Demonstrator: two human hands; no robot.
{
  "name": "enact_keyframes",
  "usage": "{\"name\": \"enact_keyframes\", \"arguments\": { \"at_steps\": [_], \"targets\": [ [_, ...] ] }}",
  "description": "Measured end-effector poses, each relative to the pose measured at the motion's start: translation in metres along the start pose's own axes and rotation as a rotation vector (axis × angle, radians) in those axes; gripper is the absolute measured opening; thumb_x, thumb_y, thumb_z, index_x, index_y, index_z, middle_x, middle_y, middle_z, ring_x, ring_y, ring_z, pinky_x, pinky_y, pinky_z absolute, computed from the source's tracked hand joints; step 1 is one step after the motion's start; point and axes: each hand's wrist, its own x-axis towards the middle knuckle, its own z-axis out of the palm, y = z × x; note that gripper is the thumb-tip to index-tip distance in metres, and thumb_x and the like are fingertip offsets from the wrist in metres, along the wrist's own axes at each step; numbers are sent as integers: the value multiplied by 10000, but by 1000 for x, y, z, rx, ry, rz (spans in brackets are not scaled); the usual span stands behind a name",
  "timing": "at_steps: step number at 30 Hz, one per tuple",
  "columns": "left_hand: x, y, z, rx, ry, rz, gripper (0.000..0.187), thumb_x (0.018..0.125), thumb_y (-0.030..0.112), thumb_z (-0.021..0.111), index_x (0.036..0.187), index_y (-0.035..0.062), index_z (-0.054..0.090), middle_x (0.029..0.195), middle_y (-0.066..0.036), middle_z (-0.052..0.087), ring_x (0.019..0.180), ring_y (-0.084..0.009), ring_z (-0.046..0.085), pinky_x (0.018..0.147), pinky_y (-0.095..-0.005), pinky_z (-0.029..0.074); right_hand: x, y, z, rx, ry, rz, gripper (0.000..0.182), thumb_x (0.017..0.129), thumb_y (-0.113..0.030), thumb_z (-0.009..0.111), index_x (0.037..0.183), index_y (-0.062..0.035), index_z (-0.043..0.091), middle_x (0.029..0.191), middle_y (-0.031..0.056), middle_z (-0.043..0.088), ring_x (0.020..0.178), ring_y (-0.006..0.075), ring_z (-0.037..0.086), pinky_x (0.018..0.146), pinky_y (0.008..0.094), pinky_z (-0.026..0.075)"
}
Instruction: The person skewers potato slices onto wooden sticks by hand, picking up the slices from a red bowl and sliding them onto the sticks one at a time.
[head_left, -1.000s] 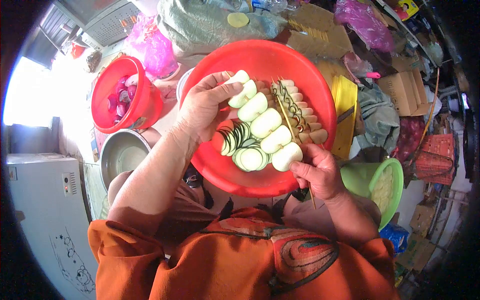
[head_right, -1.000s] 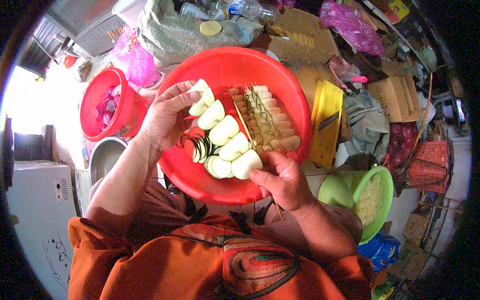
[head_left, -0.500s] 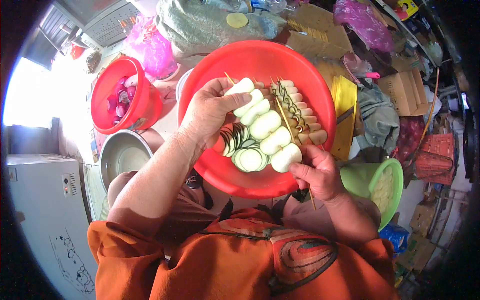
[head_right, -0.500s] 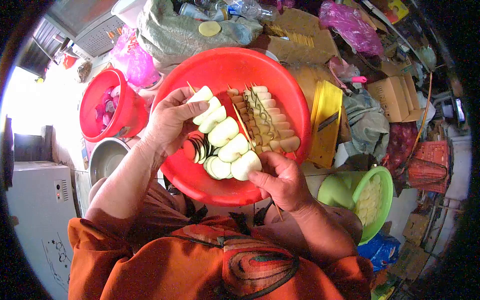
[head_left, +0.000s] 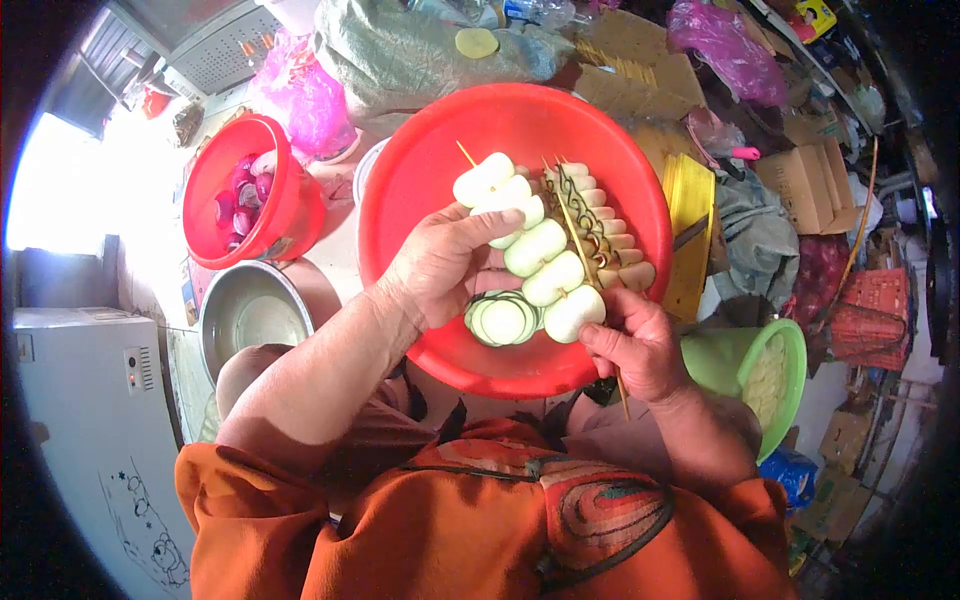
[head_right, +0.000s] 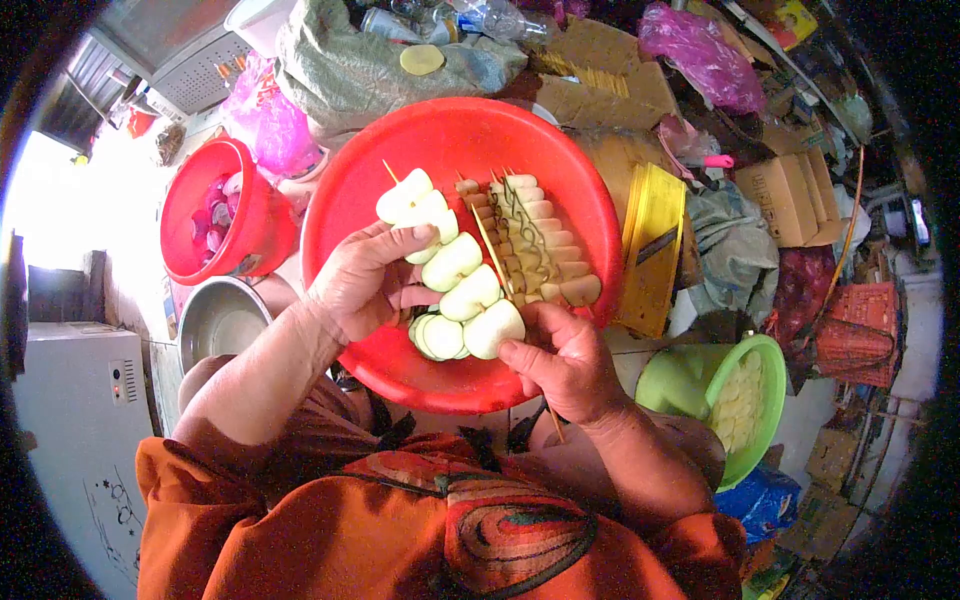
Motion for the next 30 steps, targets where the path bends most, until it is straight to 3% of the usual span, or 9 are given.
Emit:
{"name": "enact_keyframes", "arguments": {
  "at_steps": [16, 18, 30],
  "targets": [
    [0, -6, 1, -26, -68, -69, 345, 839, 78, 623, 1161, 49, 502, 1067, -81, 605, 962, -212, 622, 799, -313, 548, 0, -3, 1, -33, -26, 18, 177, 836, -150, 622, 965, -30, 595, 724, -27, 556, 510, 35, 449, 457, 191, 375],
    [2, -10, 0, 28, -35, 15, 350, 834, 37, 618, 1165, 54, 505, 1064, -76, 606, 967, -207, 619, 805, -315, 546, 1, -3, 2, -24, -17, 16, 179, 837, -150, 622, 967, -30, 593, 722, -28, 554, 510, 35, 447, 458, 190, 372],
    [1, -27, 1, 132, -40, -11, 433, 781, -27, 659, 1182, 26, 502, 1103, -101, 614, 981, -235, 624, 848, -361, 533, 2, 0, 2, -36, -12, 37, 178, 826, -137, 626, 965, -32, 592, 714, -31, 551, 508, 31, 441, 456, 190, 363]
  ]
}}
